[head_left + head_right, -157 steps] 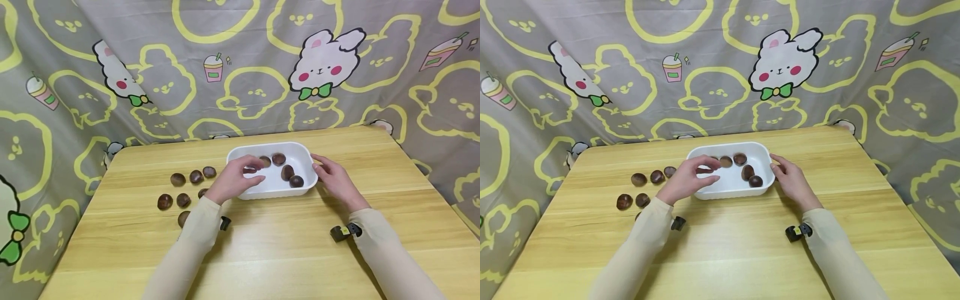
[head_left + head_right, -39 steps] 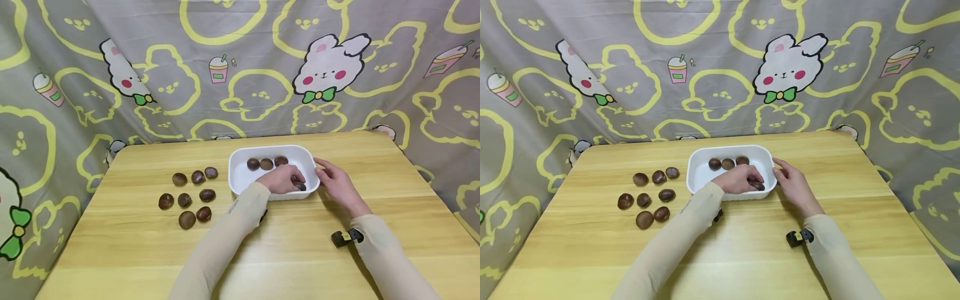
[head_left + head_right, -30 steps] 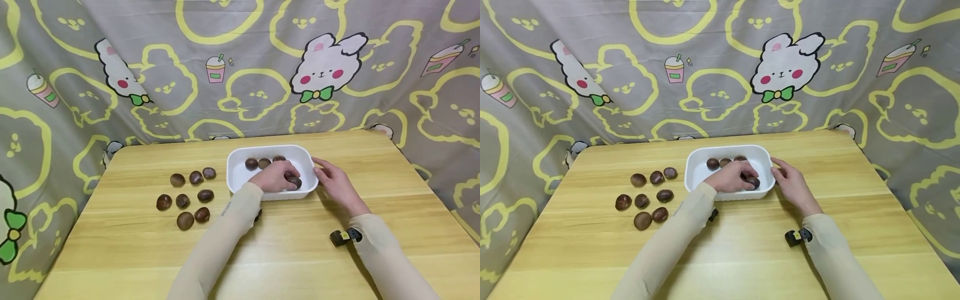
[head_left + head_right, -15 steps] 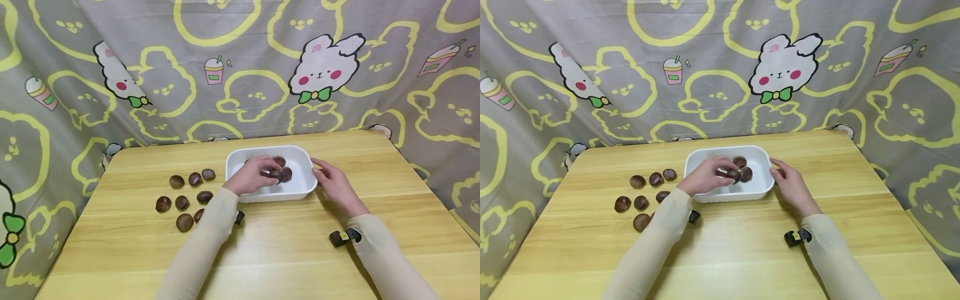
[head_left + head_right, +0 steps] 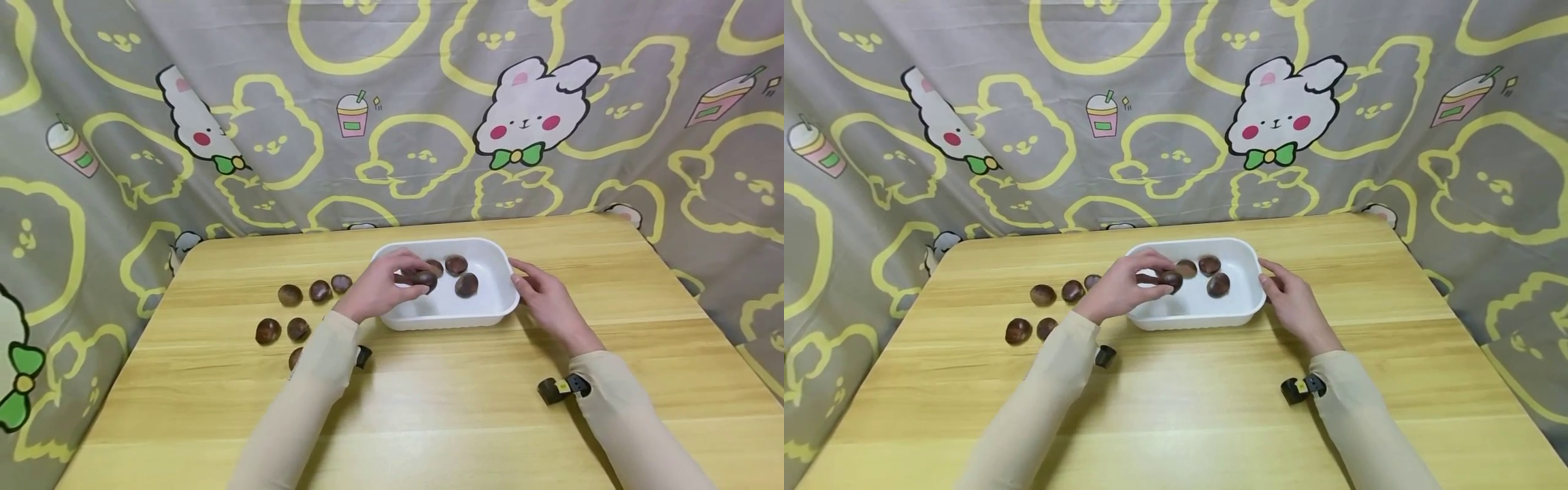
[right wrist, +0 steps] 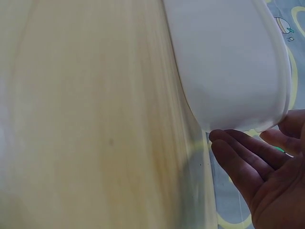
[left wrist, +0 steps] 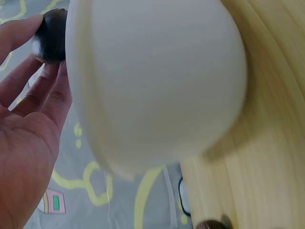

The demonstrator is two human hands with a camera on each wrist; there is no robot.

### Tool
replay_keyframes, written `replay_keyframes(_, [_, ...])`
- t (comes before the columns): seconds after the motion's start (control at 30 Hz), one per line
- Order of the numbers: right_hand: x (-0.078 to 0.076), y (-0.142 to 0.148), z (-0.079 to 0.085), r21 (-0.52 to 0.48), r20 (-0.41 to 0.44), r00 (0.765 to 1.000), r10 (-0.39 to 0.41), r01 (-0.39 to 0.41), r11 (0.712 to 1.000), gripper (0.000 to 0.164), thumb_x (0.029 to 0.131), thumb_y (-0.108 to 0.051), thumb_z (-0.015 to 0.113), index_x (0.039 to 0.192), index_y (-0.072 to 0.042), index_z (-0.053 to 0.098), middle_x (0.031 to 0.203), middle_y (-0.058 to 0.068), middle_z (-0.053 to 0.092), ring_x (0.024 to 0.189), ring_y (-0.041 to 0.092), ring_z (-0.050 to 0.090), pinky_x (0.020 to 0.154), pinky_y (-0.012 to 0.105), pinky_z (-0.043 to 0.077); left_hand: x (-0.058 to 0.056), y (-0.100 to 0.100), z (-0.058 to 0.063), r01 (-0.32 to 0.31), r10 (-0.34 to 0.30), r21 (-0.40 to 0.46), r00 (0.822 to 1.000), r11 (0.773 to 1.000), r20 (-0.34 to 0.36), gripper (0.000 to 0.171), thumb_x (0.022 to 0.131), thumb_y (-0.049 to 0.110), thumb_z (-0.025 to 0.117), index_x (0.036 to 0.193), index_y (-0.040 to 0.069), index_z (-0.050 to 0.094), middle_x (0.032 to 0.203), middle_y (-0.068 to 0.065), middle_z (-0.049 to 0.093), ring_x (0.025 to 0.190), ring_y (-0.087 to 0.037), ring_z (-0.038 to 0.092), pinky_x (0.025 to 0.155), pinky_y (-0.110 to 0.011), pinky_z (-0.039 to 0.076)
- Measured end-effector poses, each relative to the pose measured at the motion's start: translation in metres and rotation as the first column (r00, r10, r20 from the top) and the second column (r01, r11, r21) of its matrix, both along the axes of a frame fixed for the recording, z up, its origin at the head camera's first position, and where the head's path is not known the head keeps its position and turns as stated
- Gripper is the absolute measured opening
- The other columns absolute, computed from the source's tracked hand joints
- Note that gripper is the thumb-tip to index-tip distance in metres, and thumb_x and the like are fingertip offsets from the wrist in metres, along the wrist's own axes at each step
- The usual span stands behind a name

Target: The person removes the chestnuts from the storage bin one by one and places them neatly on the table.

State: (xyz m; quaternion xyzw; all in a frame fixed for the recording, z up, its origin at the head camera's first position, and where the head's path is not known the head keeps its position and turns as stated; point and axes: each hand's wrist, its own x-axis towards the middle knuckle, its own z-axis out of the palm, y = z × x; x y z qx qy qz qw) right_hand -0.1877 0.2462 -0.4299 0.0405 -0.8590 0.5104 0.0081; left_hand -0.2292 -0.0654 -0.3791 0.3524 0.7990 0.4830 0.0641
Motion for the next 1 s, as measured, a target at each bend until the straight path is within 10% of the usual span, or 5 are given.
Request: replay_keyframes(1.0, [0.001,0.0,0.001,-0.013,0.024,1.0,-0.004,0.004,1.0,0.049,0.106,-0.027,0.044,0.149,-0.003,0.04,0.122,0.031,0.059,0.106,0.038,0.062,0.089,0.044,0.052,0.025,-0.083,-0.001,-0.165,0.165,-0.075,0.986,0.983,-0.01,0.026,0.089,0.009,0.074,0.114,0.006,0.069,0.109,0.0,0.06,0.101,-0.018,0.062,0.089,-0.03,0.052])
